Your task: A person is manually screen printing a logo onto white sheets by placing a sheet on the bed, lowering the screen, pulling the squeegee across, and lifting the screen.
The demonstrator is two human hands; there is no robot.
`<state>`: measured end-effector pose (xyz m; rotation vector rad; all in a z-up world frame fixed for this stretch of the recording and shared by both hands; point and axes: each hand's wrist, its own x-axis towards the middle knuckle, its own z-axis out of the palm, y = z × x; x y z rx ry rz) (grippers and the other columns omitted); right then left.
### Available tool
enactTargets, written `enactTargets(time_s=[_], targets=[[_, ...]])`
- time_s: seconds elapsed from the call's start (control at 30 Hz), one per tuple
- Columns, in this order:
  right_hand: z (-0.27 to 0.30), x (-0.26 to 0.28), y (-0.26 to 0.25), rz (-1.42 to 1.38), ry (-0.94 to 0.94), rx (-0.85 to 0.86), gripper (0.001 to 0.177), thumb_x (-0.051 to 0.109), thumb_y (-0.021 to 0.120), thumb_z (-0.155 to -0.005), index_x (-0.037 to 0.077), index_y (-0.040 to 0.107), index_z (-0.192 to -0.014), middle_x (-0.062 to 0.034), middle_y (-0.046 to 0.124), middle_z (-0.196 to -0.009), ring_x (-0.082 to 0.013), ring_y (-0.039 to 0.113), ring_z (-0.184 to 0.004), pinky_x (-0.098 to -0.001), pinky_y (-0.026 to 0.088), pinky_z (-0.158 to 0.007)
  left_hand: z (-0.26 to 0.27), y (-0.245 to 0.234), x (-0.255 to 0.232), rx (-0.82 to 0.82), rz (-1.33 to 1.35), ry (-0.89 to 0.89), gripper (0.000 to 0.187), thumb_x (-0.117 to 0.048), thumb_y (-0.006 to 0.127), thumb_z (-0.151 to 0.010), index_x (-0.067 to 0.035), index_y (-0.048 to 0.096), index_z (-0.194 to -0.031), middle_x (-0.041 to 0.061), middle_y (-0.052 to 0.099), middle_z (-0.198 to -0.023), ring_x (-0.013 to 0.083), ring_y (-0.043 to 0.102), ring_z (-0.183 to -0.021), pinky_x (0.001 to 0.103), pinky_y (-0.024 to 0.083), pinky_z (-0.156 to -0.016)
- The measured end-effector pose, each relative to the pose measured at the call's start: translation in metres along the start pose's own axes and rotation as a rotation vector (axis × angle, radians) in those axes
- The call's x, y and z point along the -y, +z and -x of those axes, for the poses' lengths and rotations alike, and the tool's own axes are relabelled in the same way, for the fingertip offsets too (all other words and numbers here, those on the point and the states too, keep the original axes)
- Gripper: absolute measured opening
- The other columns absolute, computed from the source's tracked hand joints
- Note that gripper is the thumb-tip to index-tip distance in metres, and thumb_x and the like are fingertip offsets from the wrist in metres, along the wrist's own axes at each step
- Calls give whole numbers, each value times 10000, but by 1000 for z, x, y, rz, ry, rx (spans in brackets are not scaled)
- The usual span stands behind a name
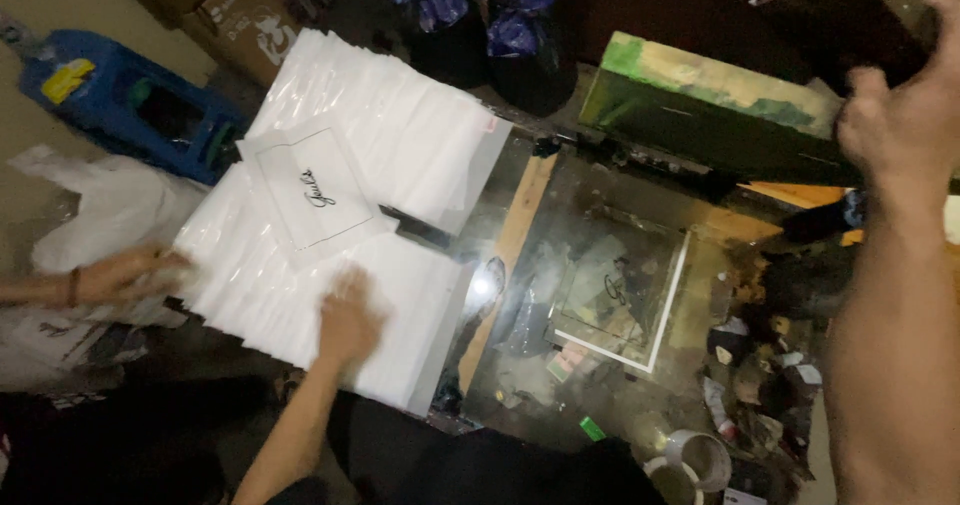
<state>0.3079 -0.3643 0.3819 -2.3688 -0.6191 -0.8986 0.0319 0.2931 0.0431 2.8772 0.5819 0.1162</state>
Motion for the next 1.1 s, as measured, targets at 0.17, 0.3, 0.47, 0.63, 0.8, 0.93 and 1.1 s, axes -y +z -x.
enactTargets(time_s=[0.17, 0.3, 0.47, 0.63, 0.8, 0.93, 1.1], targets=[[-9, 15, -11, 310, -154, -82, 597, -48, 857, -881, -125, 705, -1453, -308, 723, -1296, -498, 663, -1093, -529, 498, -922, 85, 62, -15, 178, -33, 656, 590, -440, 352, -1158, -322, 307, -1734, -62, 253, -1824, 251, 162, -1697, 537, 218, -1296], [-9, 15, -8, 507, -116, -104, 628, 111, 959, -822, -94, 735, -1372, -290, 748, -1263, -491, 659, -1061, -523, 476, -911, 113, 77, -81, 229, 279, 648, 552, -282, 457, -1111, -305, 464, -1662, 33, 340, -1799, 337, 272, -1670, 634, 285, -1256], [-6, 48, -10, 369, -20, -115, 568, 111, 822, -795, -76, 696, -1316, -301, 730, -1221, -508, 661, -1067, -549, 499, -924, 111, 85, -265, 446, 283, 821, 619, -526, 402, -1134, -261, 401, -1694, 122, 215, -1812, 362, 103, -1679, 578, 157, -1309], [6, 52, -11, 380, 20, -101, 590, 139, 834, -748, 14, 666, -1299, -204, 717, -1168, -428, 669, -1058, -513, 490, -887, 53, 110, -393, 649, 175, 856, 765, -643, 323, -1095, -283, 192, -1757, 93, -37, -1847, 369, -145, -1678, 620, -31, -1334], [7, 65, -7, 387, 193, -88, 527, 152, 813, -771, 123, 657, -1274, -102, 700, -1117, -340, 664, -1053, -467, 447, -830, 41, 107, -432, 689, 107, 821, 782, -667, 310, -1082, -313, 154, -1761, 65, -78, -1851, 334, -148, -1692, 567, -55, -1354], [3, 64, -5, 374, 201, -84, 510, 159, 801, -800, 119, 652, -1286, -86, 691, -1112, -328, 647, -1045, -448, 416, -825, 50, 103, -437, 714, 36, 840, 793, -664, 268, -1091, -294, 91, -1771, 80, -137, -1844, 336, -188, -1684, 568, -89, -1348], [3, 58, -2, 392, 196, -94, 483, 175, 803, -811, 128, 652, -1267, -76, 675, -1062, -303, 640, -989, -431, 415, -811, 53, 113, -438, 688, 131, 838, 773, -620, 353, -1100, -269, 163, -1762, 101, -108, -1843, 358, -169, -1682, 585, -83, -1347]])
